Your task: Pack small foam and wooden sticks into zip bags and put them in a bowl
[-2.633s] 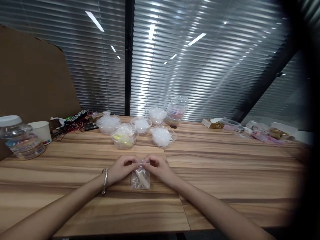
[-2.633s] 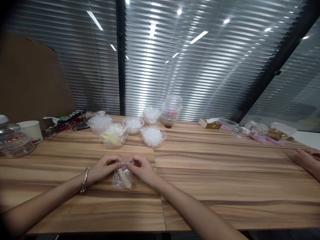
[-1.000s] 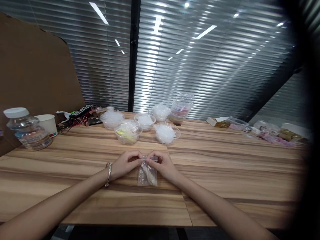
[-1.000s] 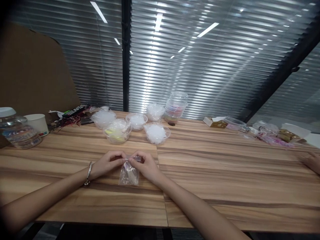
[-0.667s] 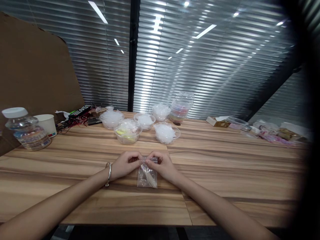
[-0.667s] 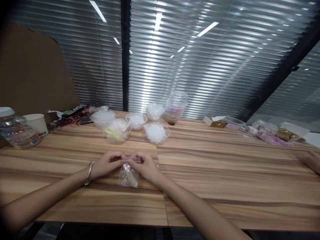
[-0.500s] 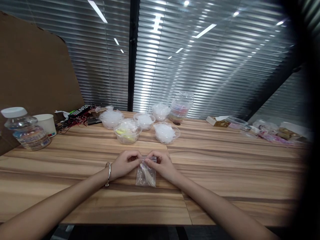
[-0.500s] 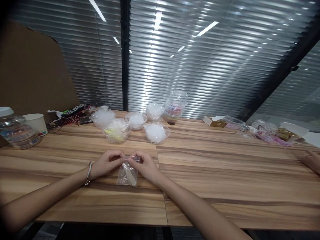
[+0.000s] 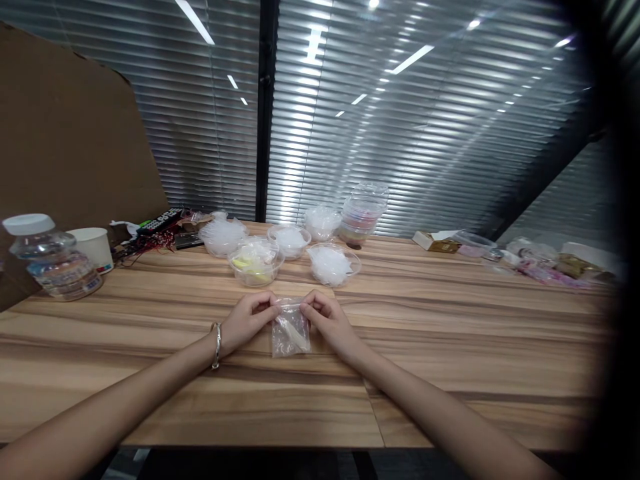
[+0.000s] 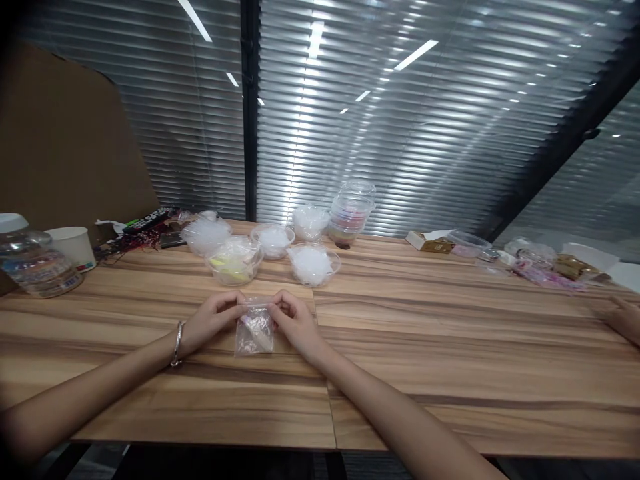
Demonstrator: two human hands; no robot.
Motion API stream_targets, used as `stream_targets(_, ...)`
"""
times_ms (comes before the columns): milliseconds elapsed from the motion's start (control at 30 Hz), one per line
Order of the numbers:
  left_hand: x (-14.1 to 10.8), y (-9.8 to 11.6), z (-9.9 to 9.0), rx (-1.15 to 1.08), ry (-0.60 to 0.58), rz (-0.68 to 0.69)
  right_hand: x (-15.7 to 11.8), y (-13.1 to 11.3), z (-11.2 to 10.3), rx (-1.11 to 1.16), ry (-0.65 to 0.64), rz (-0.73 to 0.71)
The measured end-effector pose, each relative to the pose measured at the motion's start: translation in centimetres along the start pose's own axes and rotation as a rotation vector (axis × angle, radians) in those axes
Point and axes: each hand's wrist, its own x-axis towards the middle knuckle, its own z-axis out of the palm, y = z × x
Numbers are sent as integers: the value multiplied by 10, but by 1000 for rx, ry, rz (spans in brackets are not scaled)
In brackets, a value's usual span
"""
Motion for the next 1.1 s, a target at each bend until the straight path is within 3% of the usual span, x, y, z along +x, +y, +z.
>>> stream_targets(233,-1,-2,0,35,23,54,-2,-1,2,49,-64,12)
stream_targets(467,-2,-5,1,-5,-147,37,-3,-2,1,-49,-120,-21)
stream_targets(833,-5,1,2,101,-234,108,-9,-10,5,-102,-283,-6)
stream_targets(967,-6,4,3,15,-240,79,-9,-11,5,-106,-238,-12)
stream_targets(1100,-6,7,1,-34,-130,61,-7,-7,5,-64,-164,-15)
